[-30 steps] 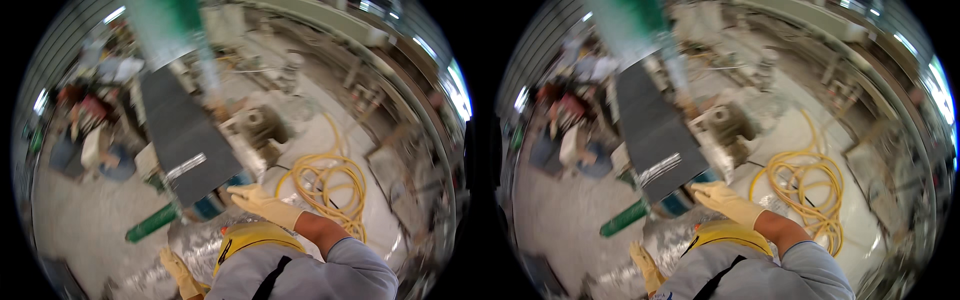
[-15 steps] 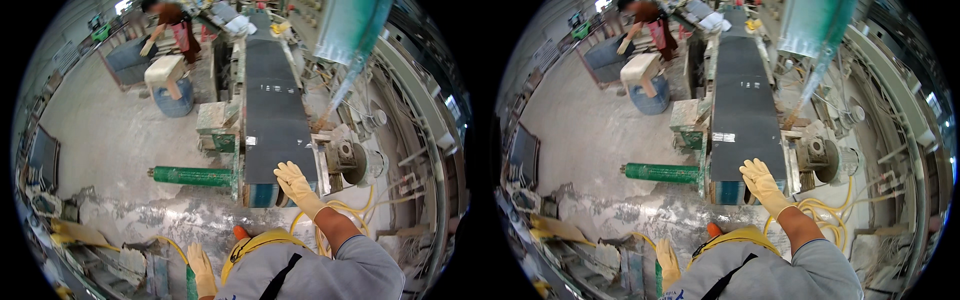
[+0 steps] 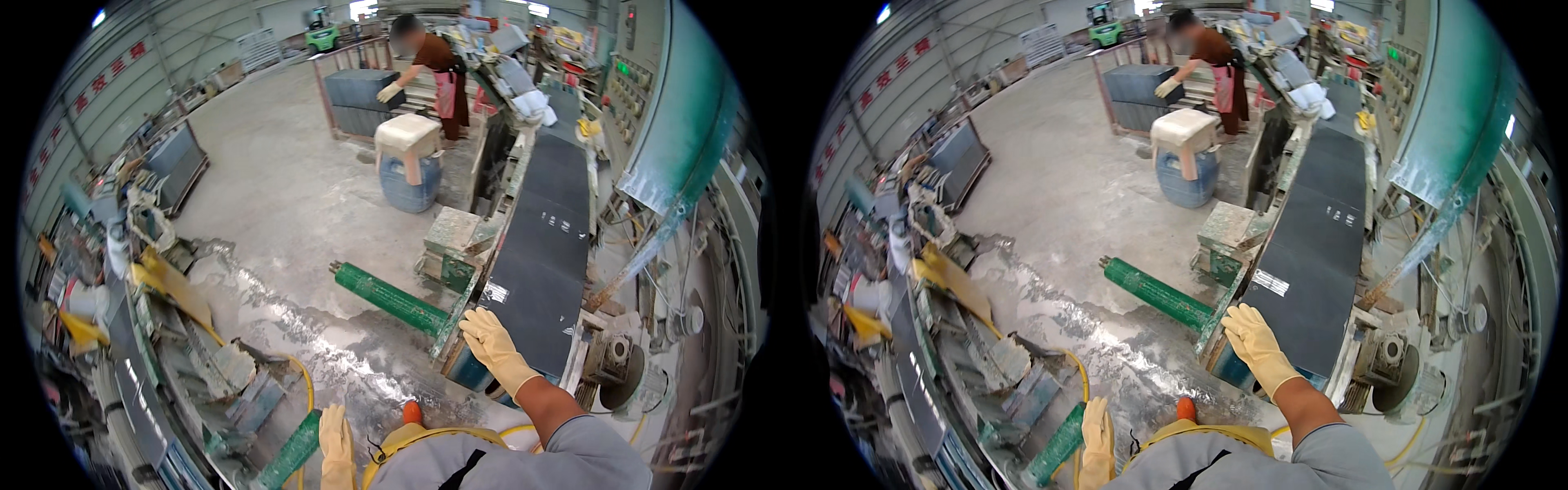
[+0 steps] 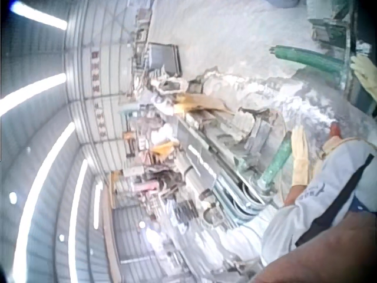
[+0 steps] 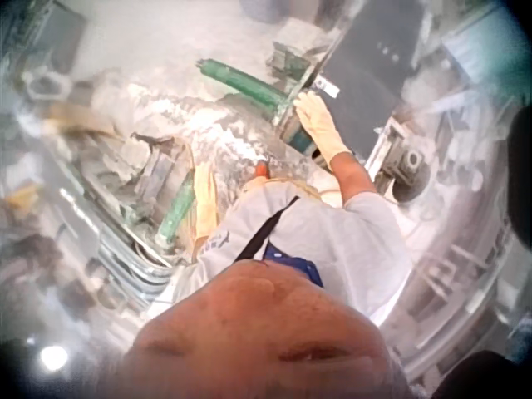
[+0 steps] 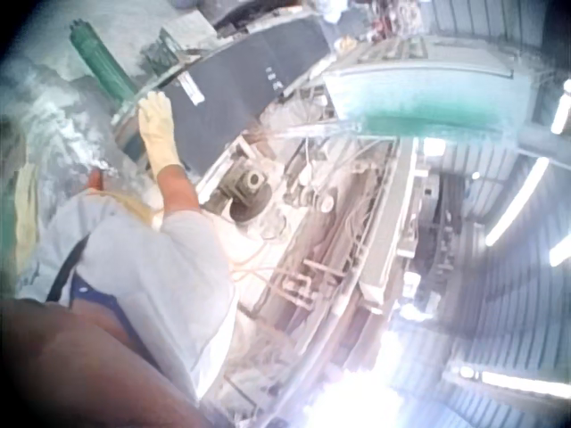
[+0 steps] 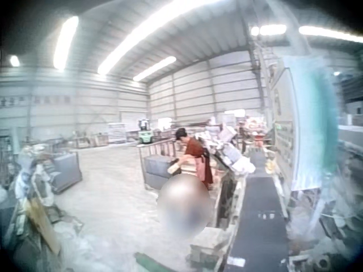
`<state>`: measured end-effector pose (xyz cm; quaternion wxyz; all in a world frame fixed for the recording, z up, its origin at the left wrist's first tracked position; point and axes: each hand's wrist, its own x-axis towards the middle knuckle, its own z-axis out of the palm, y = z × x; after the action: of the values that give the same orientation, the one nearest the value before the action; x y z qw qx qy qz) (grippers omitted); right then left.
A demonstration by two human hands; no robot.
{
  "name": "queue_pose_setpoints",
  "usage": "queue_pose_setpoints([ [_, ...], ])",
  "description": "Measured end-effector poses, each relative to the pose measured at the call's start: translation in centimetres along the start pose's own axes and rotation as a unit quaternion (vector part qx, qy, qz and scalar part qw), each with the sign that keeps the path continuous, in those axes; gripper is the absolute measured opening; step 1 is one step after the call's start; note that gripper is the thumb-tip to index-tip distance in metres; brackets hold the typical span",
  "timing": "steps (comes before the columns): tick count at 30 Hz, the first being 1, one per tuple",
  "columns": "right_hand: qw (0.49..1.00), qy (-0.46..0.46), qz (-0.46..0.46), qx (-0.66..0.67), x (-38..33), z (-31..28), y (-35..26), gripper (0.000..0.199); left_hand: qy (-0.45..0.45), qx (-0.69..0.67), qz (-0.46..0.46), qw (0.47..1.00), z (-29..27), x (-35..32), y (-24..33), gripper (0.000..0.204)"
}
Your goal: The person repeatedly picks up dark rectangular slabs from a conveyor belt and places them onto a stack. The person wears yellow gloves and handles the slabs one at a time in a repetitive loop throughout the clip.
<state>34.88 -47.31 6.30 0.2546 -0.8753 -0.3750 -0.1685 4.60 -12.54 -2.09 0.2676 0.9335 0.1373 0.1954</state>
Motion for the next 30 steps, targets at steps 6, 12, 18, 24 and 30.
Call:
queue_pose_setpoints([
  [6,0.998,0.001,0.026,0.052,-1.3,-0.9,0.8,0.02,-0.005,-0.029,-0.081,0.996,-0.9,-8.0,3.1,0.031],
  [12,0.998,0.037,0.021,0.046,-6.2,-3.3,3.1,0.019,0.069,0.017,-0.126,0.989,-5.5,-15.3,2.3,0.031],
  [18,0.998,0.002,0.066,0.004,-13.1,-7.9,3.5,0.025,0.249,0.02,-0.162,0.955,-10.9,-26.1,-4.5,0.034],
  [24,0.978,0.017,0.206,-0.026,-22.1,-6.4,8.6,0.028,0.361,0.291,-0.212,0.86,-18.0,-31.5,-14.9,0.026],
  [30,0.986,0.062,0.142,-0.062,-17.9,2.3,0.5,0.027,0.411,0.263,-0.342,0.803,-26.2,-27.0,-18.0,0.038],
])
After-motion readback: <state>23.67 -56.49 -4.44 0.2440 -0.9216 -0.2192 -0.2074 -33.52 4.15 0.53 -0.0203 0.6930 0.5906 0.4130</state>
